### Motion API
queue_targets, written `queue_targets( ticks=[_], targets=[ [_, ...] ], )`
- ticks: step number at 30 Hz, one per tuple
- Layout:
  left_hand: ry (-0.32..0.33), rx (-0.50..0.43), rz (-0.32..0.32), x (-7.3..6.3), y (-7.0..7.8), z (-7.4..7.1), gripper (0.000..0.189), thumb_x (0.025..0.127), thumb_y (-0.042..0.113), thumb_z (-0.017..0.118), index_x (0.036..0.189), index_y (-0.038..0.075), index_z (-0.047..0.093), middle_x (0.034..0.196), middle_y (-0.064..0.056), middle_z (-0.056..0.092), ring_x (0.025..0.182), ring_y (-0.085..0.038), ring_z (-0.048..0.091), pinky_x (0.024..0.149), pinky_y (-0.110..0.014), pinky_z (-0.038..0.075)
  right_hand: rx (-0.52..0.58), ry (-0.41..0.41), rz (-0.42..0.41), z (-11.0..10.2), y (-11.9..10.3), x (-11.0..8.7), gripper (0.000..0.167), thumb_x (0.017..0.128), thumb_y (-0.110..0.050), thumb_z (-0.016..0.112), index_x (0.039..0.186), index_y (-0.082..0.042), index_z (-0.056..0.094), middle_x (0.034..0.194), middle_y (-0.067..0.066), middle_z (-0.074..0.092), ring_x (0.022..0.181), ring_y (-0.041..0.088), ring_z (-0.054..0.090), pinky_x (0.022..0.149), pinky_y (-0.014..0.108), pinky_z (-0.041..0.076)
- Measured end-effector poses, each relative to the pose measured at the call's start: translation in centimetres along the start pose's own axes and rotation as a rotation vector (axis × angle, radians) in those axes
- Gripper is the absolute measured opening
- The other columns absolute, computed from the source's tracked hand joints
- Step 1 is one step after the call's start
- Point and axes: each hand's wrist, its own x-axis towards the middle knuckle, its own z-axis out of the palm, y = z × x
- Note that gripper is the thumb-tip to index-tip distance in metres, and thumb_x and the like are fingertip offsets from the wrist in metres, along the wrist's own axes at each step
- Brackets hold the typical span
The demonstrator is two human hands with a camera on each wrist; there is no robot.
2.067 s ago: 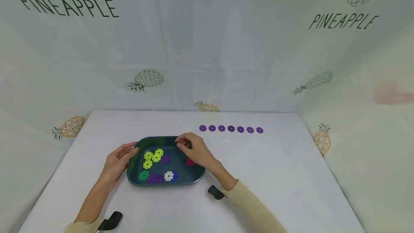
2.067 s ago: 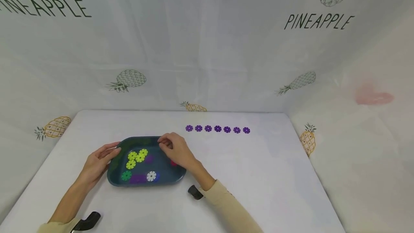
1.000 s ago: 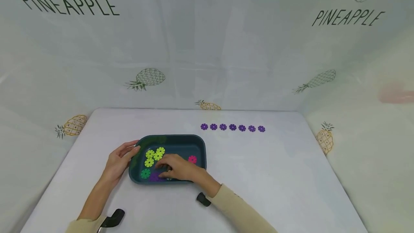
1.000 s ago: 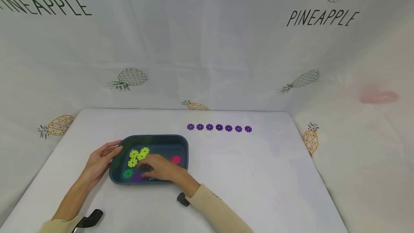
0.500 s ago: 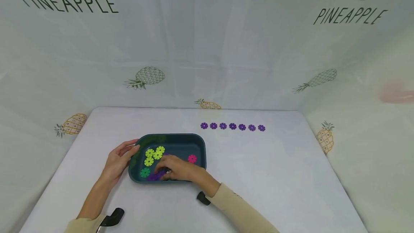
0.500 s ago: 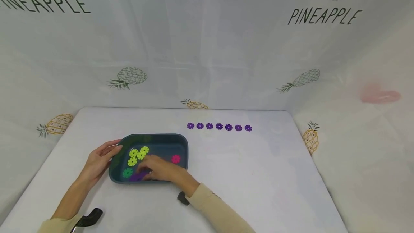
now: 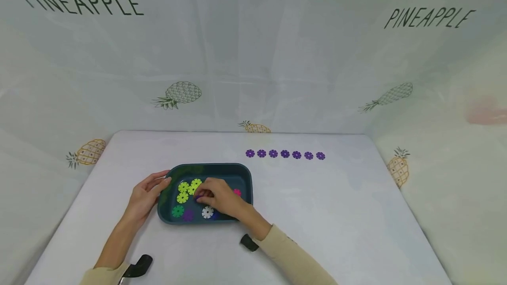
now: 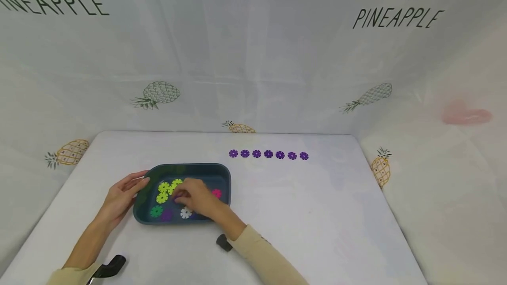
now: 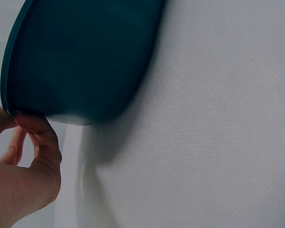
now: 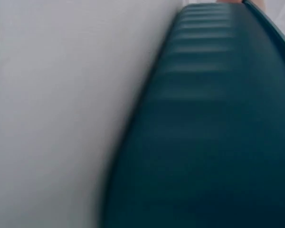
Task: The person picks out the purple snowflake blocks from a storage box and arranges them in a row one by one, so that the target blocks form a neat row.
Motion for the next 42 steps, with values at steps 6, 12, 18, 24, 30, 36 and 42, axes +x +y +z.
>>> queue_targets(
  ticks=[6,12,18,24,30,36,42],
  targets=[
    [0.006,0.005,0.008,0.0,0.1,0.1,0.061,0.099,0.047,0.067,0.147,0.012,0.053,0.116,0.016,0.064,0.105,-0.008,0.06,0.081,-0.023,0.054,0.02,0.109,0.024,-1.9,0.4,-0.8,0.013,0.097,-0.007,0.072,0.108,-0.002,0.076,0.097,0.005,0.065,0.087,0.004,0.06,0.08,0.014,0.051],
    [0.016,0.007,0.004,-0.1,0.1,0.1,0.06,0.098,0.046,0.068,0.146,0.012,0.054,0.115,0.016,0.063,0.104,-0.008,0.059,0.081,-0.023,0.053,0.021,0.16,0.033,-3.7,1.3,-2.0,0.014,0.096,-0.006,0.072,0.11,-0.003,0.076,0.098,0.004,0.066,0.09,0.008,0.062,0.081,0.019,0.054],
    [0.017,0.018,0.003,-0.1,0.1,0.1,0.062,0.099,0.047,0.067,0.147,0.011,0.053,0.116,0.017,0.062,0.106,-0.009,0.058,0.082,-0.023,0.053,0.015,0.182,0.007,-4.9,1.8,-2.6,0.016,0.096,-0.004,0.073,0.111,-0.002,0.076,0.099,0.006,0.068,0.091,0.012,0.063,0.084,0.021,0.054],
    [0.012,0.02,-0.007,-0.2,0.1,0.1,0.063,0.098,0.048,0.067,0.147,0.012,0.052,0.118,0.018,0.061,0.108,-0.009,0.058,0.083,-0.022,0.052,0.043,0.245,0.017,-6.1,2.4,-3.3,0.019,0.095,-0.004,0.073,0.114,-0.003,0.074,0.101,0.005,0.068,0.093,0.014,0.065,0.084,0.023,0.056],
    [0.006,0.007,-0.004,-0.1,0.1,0.1,0.062,0.098,0.048,0.067,0.147,0.013,0.053,0.117,0.018,0.061,0.107,-0.008,0.058,0.082,-0.023,0.052,0.068,0.321,0.062,-7.5,3.3,-4.2,0.019,0.095,-0.006,0.074,0.113,-0.006,0.076,0.105,0.005,0.071,0.092,0.017,0.066,0.081,0.026,0.058],
    [0.008,-0.013,-0.006,0.0,-0.1,0.0,0.059,0.098,0.047,0.068,0.145,0.015,0.055,0.116,0.018,0.062,0.106,-0.008,0.058,0.081,-0.022,0.053,0.116,0.391,0.12,-8.8,4.1,-5.1,0.018,0.094,-0.007,0.075,0.112,-0.008,0.076,0.108,0.004,0.071,0.097,0.019,0.067,0.084,0.027,0.058],
    [0.004,-0.019,-0.001,0.0,-0.3,-0.1,0.06,0.098,0.047,0.068,0.146,0.013,0.054,0.116,0.017,0.062,0.106,-0.008,0.059,0.082,-0.022,0.053,0.133,0.466,0.172,-10.1,4.4,-5.9,0.021,0.093,-0.004,0.075,0.114,-0.002,0.075,0.106,0.013,0.07,0.099,0.029,0.067,0.086,0.036,0.059]
  ],
)
